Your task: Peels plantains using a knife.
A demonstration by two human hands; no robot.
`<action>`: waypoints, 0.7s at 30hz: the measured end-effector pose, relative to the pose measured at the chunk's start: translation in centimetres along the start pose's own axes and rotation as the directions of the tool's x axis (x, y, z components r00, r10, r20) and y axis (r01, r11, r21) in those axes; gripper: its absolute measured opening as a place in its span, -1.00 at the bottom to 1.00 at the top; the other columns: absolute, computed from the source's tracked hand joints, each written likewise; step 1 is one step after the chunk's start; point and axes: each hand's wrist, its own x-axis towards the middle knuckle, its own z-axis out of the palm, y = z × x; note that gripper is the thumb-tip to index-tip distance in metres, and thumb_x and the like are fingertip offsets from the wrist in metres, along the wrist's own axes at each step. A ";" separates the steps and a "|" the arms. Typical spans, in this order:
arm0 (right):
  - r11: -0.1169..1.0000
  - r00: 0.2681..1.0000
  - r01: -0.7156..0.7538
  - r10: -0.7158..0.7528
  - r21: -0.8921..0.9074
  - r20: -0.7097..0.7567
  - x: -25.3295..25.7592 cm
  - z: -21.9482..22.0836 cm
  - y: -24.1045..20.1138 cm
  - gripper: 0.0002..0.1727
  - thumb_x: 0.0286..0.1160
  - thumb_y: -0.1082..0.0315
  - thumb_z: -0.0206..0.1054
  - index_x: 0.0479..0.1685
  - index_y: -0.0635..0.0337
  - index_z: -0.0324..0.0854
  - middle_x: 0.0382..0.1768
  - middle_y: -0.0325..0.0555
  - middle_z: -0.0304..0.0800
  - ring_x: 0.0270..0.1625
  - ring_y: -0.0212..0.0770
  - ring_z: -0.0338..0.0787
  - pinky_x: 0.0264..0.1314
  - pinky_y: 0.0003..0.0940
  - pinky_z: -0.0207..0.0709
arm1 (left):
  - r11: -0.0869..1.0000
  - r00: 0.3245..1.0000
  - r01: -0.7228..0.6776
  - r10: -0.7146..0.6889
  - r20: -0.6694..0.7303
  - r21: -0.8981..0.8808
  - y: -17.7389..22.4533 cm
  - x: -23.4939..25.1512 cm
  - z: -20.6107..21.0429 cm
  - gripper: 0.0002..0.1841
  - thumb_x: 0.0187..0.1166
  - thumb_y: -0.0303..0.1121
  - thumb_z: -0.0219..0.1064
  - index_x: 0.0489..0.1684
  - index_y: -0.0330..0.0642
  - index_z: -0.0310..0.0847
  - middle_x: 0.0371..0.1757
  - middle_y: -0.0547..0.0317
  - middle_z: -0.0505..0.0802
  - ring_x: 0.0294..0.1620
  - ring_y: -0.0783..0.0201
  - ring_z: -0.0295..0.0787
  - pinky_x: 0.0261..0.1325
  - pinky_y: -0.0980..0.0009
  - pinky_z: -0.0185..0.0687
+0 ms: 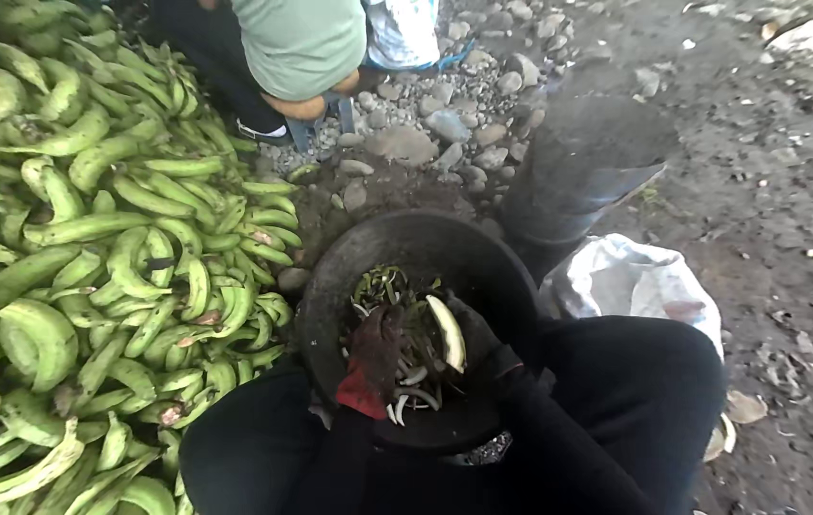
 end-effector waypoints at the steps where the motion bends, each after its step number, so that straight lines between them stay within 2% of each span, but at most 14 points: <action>1: 1.000 1.000 -0.003 0.004 0.029 -0.019 0.1 0.1 -0.7 -0.42 0.91 -0.07 -0.34 0.27 0.12 0.50 -0.38 -0.12 0.71 -0.50 -0.29 0.71 -0.52 -0.42 0.65 | 0.997 0.999 0.011 -0.007 0.043 -0.077 0.1 -0.7 0.1 -0.53 0.83 0.00 0.08 0.44 -0.12 0.62 0.04 0.01 0.86 -0.05 0.23 0.85 0.08 0.18 0.80; 3: 0.998 0.998 -0.003 0.006 0.057 -0.058 0.5 0.0 -1.9 -0.46 0.91 -0.05 -0.27 0.21 0.12 0.51 -0.37 -0.12 0.72 -0.50 -0.31 0.71 -0.51 -0.44 0.65 | 0.983 0.981 0.012 0.023 0.191 -0.183 -0.3 -2.0 0.3 -0.52 0.82 -0.10 0.13 0.56 -0.18 0.49 0.11 -0.04 0.84 -0.06 0.22 0.86 0.03 0.20 0.84; 6: 0.995 0.995 0.063 -0.058 0.074 -0.076 1.8 -1.0 -2.5 -0.55 0.90 0.13 -0.24 0.33 0.15 0.48 -0.26 -0.07 0.74 -0.38 -0.25 0.75 -0.39 -0.37 0.69 | 0.972 0.950 0.014 0.060 0.307 -0.234 -0.1 -4.0 0.8 -0.59 0.81 -0.20 0.17 0.48 -0.23 0.53 -0.18 0.07 0.85 -0.36 0.30 0.80 -0.24 0.31 0.81; 9: 0.990 0.997 0.067 -0.062 0.123 -0.040 2.5 -1.6 -3.2 -0.55 0.88 0.14 -0.32 0.31 0.07 0.44 -0.27 -0.11 0.70 -0.45 -0.28 0.68 -0.47 -0.40 0.61 | 0.936 0.925 0.038 0.099 0.366 -0.350 0.0 -5.2 1.4 -0.64 0.81 -0.25 0.16 0.38 -0.27 0.58 -0.40 0.18 0.81 -0.55 0.38 0.72 -0.44 0.43 0.74; 12: 0.978 0.998 0.058 -0.051 0.200 -0.039 2.9 -1.9 -3.5 -0.55 0.89 0.06 -0.25 0.16 0.10 0.50 -0.37 -0.11 0.68 -0.51 -0.29 0.65 -0.51 -0.43 0.60 | 0.926 0.903 0.068 0.101 0.418 -0.370 0.7 -5.7 1.2 -0.66 0.80 -0.23 0.16 0.33 -0.25 0.60 -0.42 0.23 0.80 -0.54 0.40 0.71 -0.43 0.45 0.72; 15: 0.980 0.998 0.052 -0.046 0.192 -0.033 3.2 -2.3 -3.6 -0.55 0.89 0.05 -0.27 0.27 0.06 0.47 -0.39 -0.12 0.65 -0.50 -0.27 0.65 -0.49 -0.40 0.61 | 0.939 0.894 0.048 0.112 0.434 -0.341 0.9 -5.6 1.1 -0.66 0.79 -0.17 0.18 0.28 -0.21 0.64 -0.45 0.26 0.78 -0.54 0.41 0.70 -0.41 0.45 0.71; 17: 0.977 0.999 0.029 -0.021 0.212 -0.040 3.3 -2.2 -3.7 -0.57 0.88 0.02 -0.20 0.08 0.08 0.51 -0.48 -0.15 0.61 -0.55 -0.29 0.63 -0.54 -0.42 0.59 | 0.944 0.892 0.046 0.108 0.438 -0.327 0.9 -5.5 1.0 -0.64 0.79 -0.12 0.19 0.26 -0.18 0.65 -0.45 0.27 0.78 -0.53 0.41 0.70 -0.41 0.44 0.71; 18: 0.974 0.999 0.021 -0.012 0.226 -0.041 3.3 -2.1 -3.7 -0.56 0.87 0.00 -0.20 0.01 0.08 0.51 -0.50 -0.17 0.60 -0.57 -0.31 0.62 -0.55 -0.44 0.58 | 0.944 0.890 0.054 0.102 0.445 -0.324 1.0 -5.5 0.9 -0.64 0.78 -0.09 0.20 0.25 -0.17 0.65 -0.45 0.28 0.78 -0.53 0.40 0.70 -0.40 0.44 0.71; 21: 0.976 0.999 0.022 -0.013 0.216 -0.046 3.2 -1.9 -3.6 -0.51 0.88 -0.04 -0.30 0.03 0.05 0.49 -0.49 -0.20 0.59 -0.56 -0.33 0.61 -0.55 -0.46 0.56 | 0.950 0.887 0.053 0.097 0.451 -0.307 1.1 -5.4 0.8 -0.62 0.78 -0.06 0.19 0.24 -0.15 0.65 -0.44 0.30 0.78 -0.52 0.42 0.71 -0.38 0.44 0.73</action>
